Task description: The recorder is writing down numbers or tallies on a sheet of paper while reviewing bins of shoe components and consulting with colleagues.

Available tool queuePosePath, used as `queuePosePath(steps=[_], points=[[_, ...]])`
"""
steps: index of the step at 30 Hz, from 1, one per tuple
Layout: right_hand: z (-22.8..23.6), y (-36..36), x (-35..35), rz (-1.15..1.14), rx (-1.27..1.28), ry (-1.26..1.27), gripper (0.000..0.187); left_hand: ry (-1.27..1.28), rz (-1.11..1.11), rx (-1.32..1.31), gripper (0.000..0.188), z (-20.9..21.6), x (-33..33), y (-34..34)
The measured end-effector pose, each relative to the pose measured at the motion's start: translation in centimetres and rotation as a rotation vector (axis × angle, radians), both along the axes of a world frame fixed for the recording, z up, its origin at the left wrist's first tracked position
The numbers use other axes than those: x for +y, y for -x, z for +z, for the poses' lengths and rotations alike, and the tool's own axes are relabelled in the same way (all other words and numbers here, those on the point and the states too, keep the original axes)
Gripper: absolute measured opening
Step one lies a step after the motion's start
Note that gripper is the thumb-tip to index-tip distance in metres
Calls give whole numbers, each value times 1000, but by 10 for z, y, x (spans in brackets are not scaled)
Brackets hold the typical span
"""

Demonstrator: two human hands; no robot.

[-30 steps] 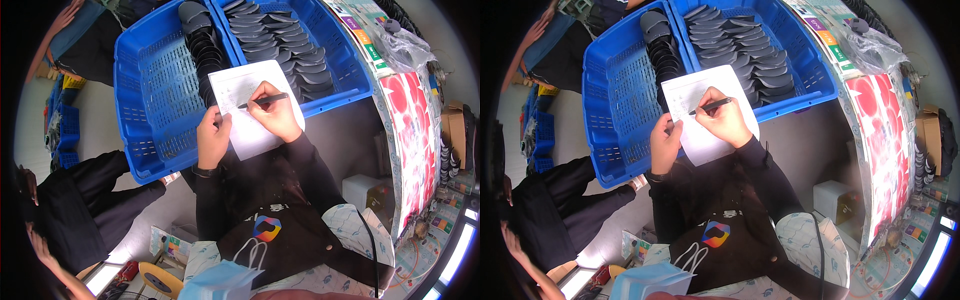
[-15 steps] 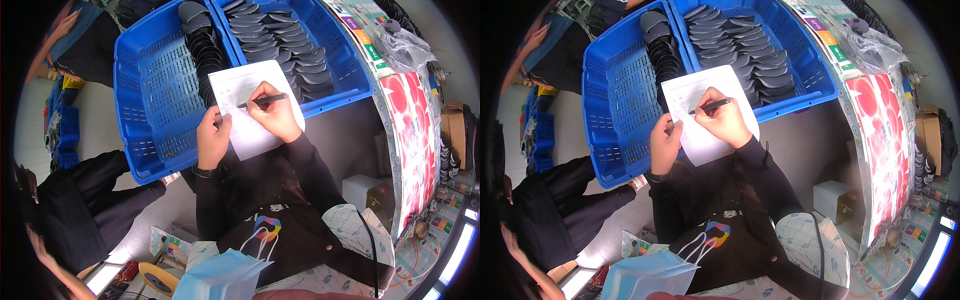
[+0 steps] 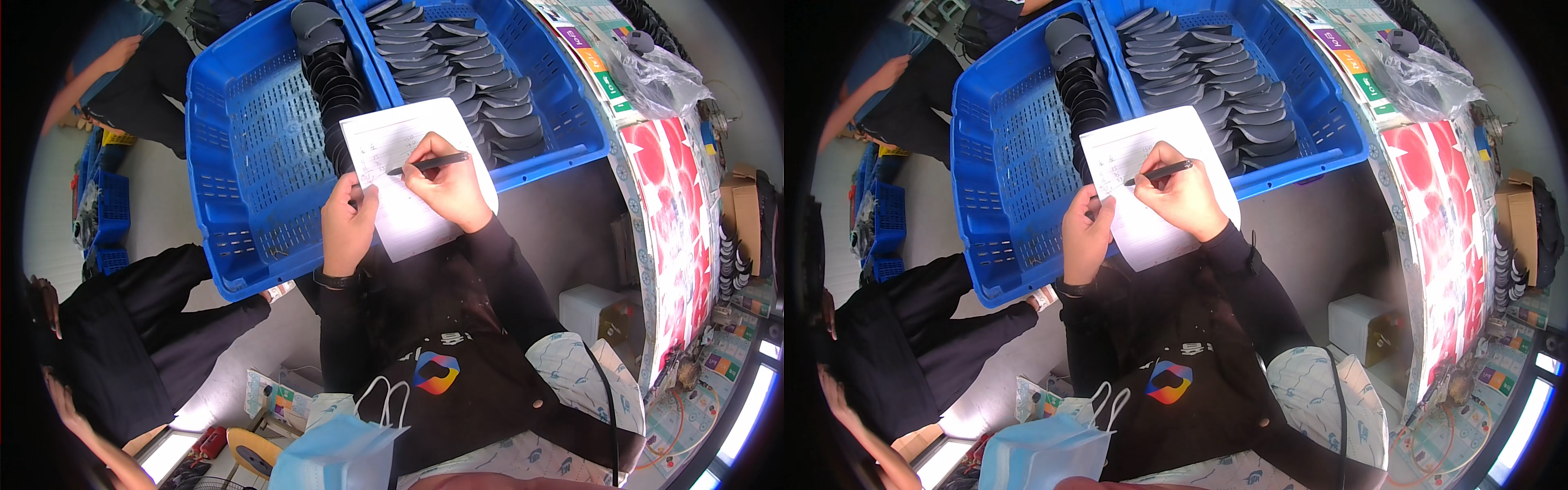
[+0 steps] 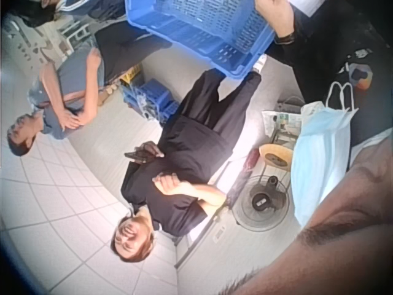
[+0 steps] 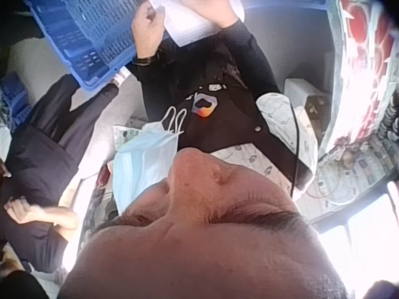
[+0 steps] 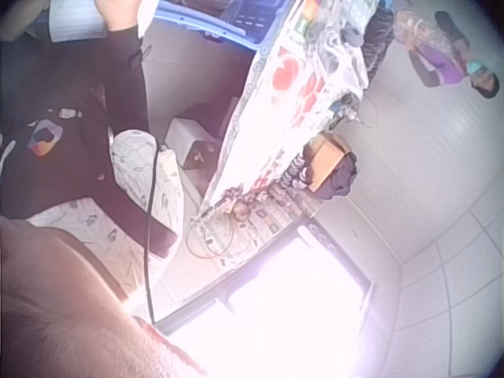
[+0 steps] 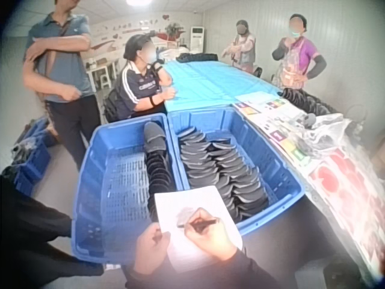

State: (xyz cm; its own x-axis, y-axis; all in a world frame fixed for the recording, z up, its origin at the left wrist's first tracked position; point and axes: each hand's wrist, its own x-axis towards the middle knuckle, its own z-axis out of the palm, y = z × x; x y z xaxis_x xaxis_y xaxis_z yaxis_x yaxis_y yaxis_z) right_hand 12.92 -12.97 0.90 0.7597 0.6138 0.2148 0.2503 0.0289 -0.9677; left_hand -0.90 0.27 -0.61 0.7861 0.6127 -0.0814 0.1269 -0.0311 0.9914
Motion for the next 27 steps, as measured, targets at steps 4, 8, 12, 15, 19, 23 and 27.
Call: queuePosePath(steps=[4,8,12,15,19,23,27], points=[[0,0,1,7,-6,12,16,2,-5,6,20,1,1,1],[2,0,0,-7,-27,36,16,-17,-3,19,20,1,0,0],[-2,-2,-1,1,-10,34,15,-30,-11,30,20,2,0,0],[-5,-3,-2,21,65,-19,12,-12,5,27,21,3,0,1],[-1,1,3,8,23,-16,13,-3,1,18,21,1,1,1],[6,1,1,0,-21,23,15,-39,0,41,21,-1,1,1],[-5,-3,-3,74,0,7,13,-33,3,19,21,0,0,0]])
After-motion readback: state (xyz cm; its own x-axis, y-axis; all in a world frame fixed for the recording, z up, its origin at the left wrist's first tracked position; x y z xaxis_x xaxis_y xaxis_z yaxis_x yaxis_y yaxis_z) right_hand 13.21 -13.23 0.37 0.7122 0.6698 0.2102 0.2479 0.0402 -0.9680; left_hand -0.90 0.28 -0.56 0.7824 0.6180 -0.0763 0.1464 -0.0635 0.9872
